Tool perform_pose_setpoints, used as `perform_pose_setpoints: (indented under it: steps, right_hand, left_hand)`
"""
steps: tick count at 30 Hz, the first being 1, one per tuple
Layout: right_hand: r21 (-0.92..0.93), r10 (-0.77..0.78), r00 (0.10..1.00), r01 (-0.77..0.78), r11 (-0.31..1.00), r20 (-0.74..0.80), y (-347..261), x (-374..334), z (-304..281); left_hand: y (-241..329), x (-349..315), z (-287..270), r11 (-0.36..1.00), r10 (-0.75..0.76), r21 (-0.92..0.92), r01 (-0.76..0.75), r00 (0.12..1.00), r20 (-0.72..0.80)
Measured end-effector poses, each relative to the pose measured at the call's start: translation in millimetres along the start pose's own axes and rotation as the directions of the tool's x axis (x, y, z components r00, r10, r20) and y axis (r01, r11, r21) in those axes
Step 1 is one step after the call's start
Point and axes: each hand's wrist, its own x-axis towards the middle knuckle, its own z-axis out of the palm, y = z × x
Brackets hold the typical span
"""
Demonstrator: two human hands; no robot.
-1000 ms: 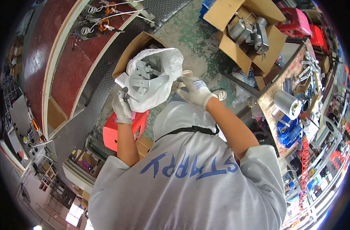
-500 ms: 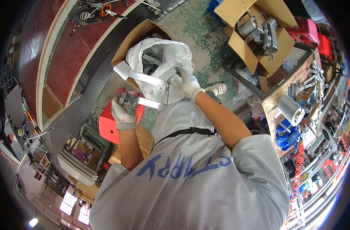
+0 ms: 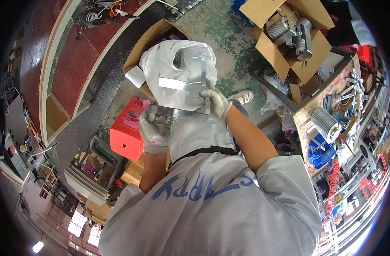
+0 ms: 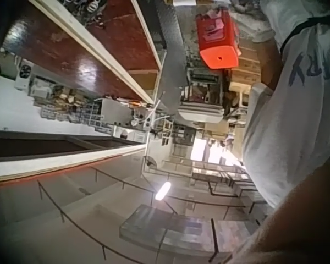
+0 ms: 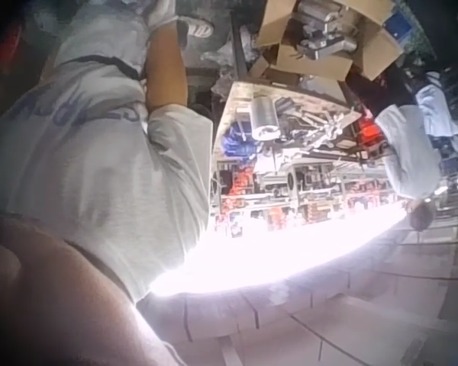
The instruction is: Installing screws into a metal housing component using an electric power screwdriver at a workshop bench.
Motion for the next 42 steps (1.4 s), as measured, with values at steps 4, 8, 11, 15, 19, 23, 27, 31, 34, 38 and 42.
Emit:
perform_pose_setpoints:
  steps: [4, 8, 11, 15, 19, 23, 27, 31, 34, 38, 42]
  right_hand:
    - [0.007, -0.013, 0.988, 0.014, 1.0, -0.153, -15, -5, -25]
    - [-0.108, -0.084, 0.927, 0.047, 0.993, -0.364, -24, -9, -39]
    - [-0.286, -0.157, 0.951, 0.077, 0.955, -0.267, -36, -4, -50]
    - [-0.304, -0.146, 0.942, 0.05, 0.951, -0.302, -45, 6, -68]
    - [-0.24, -0.108, 0.953, 0.038, 0.97, -0.285, -48, 2, -89]
    - [-0.278, -0.155, 0.908, 0.044, 0.96, -0.39, -44, -6, -77]
    - [-0.23, -0.123, 0.934, 0.046, 0.972, -0.334, -41, 1, -109]
    - [-0.242, -0.111, 0.957, 0.044, 0.969, -0.269, -42, -4, -102]
    - [-0.271, -0.104, 0.963, 0.033, 0.962, -0.25, -50, -7, -62]
    - [-0.568, -0.138, 0.981, 0.038, 0.822, -0.133, -54, 26, -45]
    - [-0.898, -0.23, 0.971, 0.155, 0.413, 0.062, -38, 100, -27]
  left_hand:
    - [-33, 33, -44, 0.976, -0.218, 0.044, 0.215, 0.974, 0.069]
    - [-24, 60, -77, 0.354, 0.202, 0.916, -0.19, 0.972, 0.123]
    - [-18, 68, -67, -0.702, 0.301, 0.509, -0.499, 0.439, 0.846]
    - [-20, 144, -91, -0.066, 0.292, 0.746, -0.663, 0.702, 0.649]
    - [-28, 167, -33, -0.368, -0.051, 0.735, -0.57, 0.801, 0.596]
    - [-62, 173, 1, -0.746, -0.212, 0.551, -0.375, 0.918, 0.336]
    - [-84, 185, 3, -0.848, -0.293, 0.359, -0.389, 0.91, 0.294]
    - [-60, 188, -1, -0.652, 0.034, 0.689, -0.317, 0.896, 0.444]
    - [-9, 168, -14, -0.509, 0.242, 0.775, -0.373, 0.803, 0.545]
    - [33, 152, -53, -0.453, 0.273, 0.782, -0.428, 0.769, 0.578]
    - [42, 141, -84, -0.373, 0.399, 0.81, -0.453, 0.709, 0.581]
